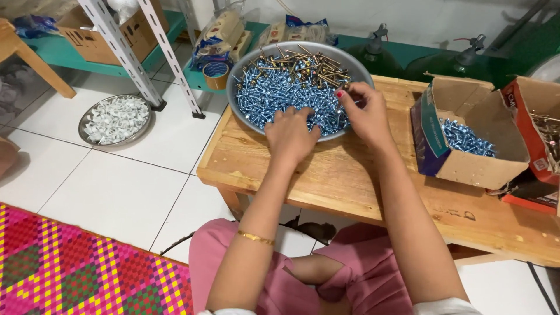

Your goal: The person sits on a mat and sorts small blue and gold firework components from a metal bowl into two separate cardboard boxes. They pick up the items by hand and place them into the boxes.

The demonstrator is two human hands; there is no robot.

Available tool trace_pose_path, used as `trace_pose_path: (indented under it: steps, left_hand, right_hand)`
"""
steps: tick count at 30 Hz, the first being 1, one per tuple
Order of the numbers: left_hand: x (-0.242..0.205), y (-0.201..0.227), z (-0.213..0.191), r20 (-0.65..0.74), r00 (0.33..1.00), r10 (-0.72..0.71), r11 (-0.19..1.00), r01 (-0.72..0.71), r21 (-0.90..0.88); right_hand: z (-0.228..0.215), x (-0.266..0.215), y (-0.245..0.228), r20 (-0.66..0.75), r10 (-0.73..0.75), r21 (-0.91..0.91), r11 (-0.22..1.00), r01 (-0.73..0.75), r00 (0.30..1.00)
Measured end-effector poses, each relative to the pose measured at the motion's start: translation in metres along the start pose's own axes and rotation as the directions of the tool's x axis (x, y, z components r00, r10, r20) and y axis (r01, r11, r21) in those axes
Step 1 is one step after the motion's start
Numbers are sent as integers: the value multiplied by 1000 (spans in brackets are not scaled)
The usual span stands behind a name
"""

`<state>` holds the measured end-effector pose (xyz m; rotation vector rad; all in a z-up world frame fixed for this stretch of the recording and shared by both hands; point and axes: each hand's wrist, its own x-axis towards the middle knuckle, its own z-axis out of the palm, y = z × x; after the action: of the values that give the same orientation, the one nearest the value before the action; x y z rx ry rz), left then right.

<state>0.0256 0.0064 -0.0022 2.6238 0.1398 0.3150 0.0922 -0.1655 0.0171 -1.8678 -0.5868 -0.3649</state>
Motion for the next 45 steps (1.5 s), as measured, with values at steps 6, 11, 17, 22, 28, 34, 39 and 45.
trace_pose_path:
  steps: [6, 11, 17, 22, 28, 34, 39, 45]
  left_hand:
    - [8, 2, -21, 90, 996, -5, 995, 14, -94]
    - [-2, 4, -26, 43, 999, 6, 990, 0, -140]
    - [-4, 1, -20, -31, 999, 6, 990, -10, -140]
    - [-15, 7, -29, -73, 997, 13, 981, -27, -190]
    - [-19, 8, -29, -107, 994, 11, 966, -39, -256]
    - [-20, 5, -19, -186, 983, -4, 947, -56, -316]
    - [-27, 9, -27, -230, 973, -6, 941, -73, -332]
    - [-30, 9, -25, -298, 954, -24, 948, -74, -311]
  right_hand:
    - [-7, 4, -1, -183, 21, 209, 978, 18, 983]
    - [-11, 0, -8, -219, 51, 276, 961, 12, 974]
    - [-11, 0, -15, -202, 142, 289, 954, -80, 969]
    - [-10, 1, -3, -194, 165, 277, 955, -107, 967]
    - [-12, 1, 0, -261, 122, 236, 970, -59, 958]
    - [-8, -3, -3, -225, 189, 222, 965, -139, 956]
    - [-9, -1, 9, -192, 104, 6, 995, -104, 976]
    - [0, -12, -9, -44, -8, -227, 974, -2, 999]
